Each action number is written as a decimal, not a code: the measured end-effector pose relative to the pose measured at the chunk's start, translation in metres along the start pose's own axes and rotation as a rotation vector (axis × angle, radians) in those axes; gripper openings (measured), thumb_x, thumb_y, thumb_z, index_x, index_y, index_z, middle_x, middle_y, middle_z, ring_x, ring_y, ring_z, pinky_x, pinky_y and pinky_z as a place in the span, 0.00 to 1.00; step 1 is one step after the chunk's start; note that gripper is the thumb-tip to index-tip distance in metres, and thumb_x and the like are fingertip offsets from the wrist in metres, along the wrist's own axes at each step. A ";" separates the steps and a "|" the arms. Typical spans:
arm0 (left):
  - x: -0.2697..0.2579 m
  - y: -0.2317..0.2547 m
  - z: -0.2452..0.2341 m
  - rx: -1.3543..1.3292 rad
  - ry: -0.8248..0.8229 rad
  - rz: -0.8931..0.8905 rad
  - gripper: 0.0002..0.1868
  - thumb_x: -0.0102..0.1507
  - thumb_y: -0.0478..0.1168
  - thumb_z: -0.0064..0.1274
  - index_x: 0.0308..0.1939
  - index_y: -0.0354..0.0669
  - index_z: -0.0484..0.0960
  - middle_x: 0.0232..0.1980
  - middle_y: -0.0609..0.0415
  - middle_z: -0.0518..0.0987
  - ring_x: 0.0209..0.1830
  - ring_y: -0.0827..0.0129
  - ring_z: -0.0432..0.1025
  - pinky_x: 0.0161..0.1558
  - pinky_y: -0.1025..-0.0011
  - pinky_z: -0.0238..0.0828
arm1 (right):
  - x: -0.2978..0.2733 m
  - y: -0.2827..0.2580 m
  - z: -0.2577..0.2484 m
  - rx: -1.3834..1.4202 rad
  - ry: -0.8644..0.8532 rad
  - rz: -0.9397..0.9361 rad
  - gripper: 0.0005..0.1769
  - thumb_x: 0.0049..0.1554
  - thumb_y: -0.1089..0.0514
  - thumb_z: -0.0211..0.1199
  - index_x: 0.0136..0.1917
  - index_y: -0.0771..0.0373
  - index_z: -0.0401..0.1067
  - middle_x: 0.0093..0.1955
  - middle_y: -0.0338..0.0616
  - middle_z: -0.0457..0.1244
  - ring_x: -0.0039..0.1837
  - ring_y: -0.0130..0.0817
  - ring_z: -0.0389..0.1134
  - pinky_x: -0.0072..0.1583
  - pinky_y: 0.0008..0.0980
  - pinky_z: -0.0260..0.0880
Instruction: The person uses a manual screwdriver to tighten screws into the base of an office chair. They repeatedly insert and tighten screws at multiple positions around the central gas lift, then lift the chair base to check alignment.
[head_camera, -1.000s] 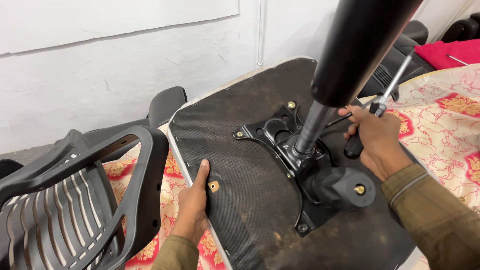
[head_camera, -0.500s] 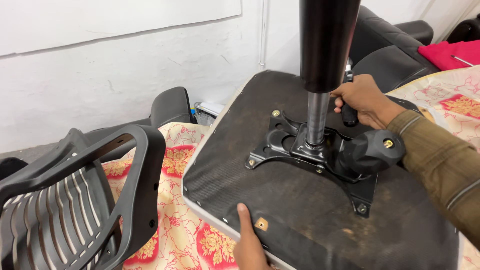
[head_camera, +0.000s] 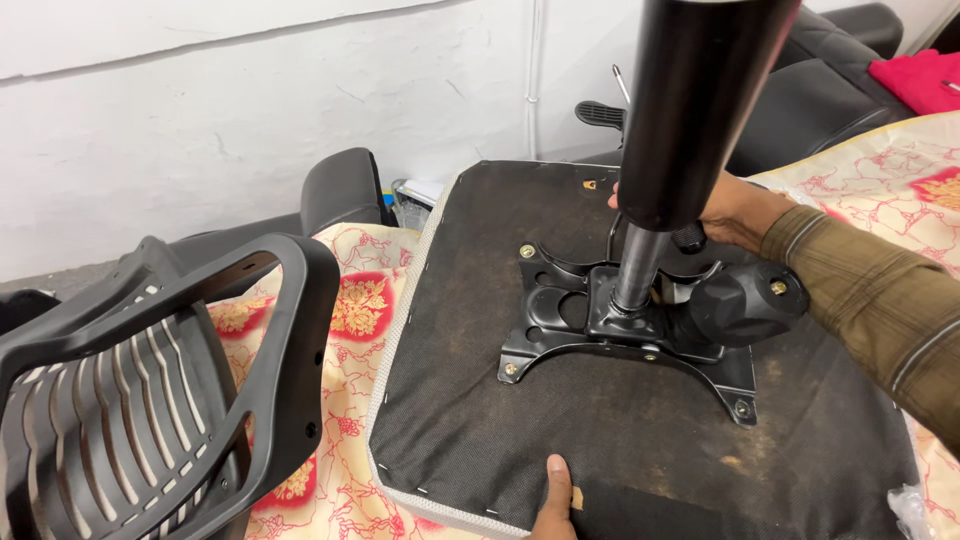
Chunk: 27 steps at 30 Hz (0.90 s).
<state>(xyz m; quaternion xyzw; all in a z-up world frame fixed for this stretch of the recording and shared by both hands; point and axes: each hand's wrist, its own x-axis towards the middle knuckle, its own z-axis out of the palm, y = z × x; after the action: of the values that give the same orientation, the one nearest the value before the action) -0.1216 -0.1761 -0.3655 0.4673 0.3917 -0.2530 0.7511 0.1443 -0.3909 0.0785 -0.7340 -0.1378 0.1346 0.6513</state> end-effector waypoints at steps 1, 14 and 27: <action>0.002 -0.003 -0.002 0.013 -0.009 0.005 0.50 0.59 0.70 0.53 0.62 0.23 0.74 0.61 0.43 0.83 0.70 0.65 0.72 0.71 0.70 0.63 | 0.001 0.001 0.001 0.000 0.041 0.041 0.15 0.54 0.61 0.69 0.55 0.66 0.76 0.54 0.51 0.71 0.58 0.40 0.74 0.60 0.38 0.75; -0.126 0.107 -0.010 0.617 0.095 0.114 0.36 0.63 0.66 0.53 0.66 0.47 0.81 0.68 0.41 0.77 0.73 0.58 0.66 0.77 0.68 0.52 | -0.038 -0.032 0.010 -0.279 0.448 0.347 0.17 0.63 0.54 0.65 0.48 0.74 0.74 0.43 0.63 0.67 0.31 0.29 0.61 0.31 0.29 0.61; -0.256 0.336 -0.028 0.835 0.517 0.961 0.45 0.56 0.60 0.62 0.65 0.29 0.68 0.66 0.33 0.71 0.68 0.46 0.66 0.67 0.57 0.61 | -0.200 0.010 0.073 0.367 0.921 0.085 0.19 0.60 0.56 0.52 0.62 0.62 0.73 0.46 0.37 0.63 0.35 0.25 0.59 0.36 0.31 0.63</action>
<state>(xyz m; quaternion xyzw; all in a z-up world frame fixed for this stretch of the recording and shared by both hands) -0.0256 -0.0013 0.0074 0.8849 0.1774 0.0982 0.4193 -0.0683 -0.4007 0.0643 -0.5954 0.2202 -0.1549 0.7570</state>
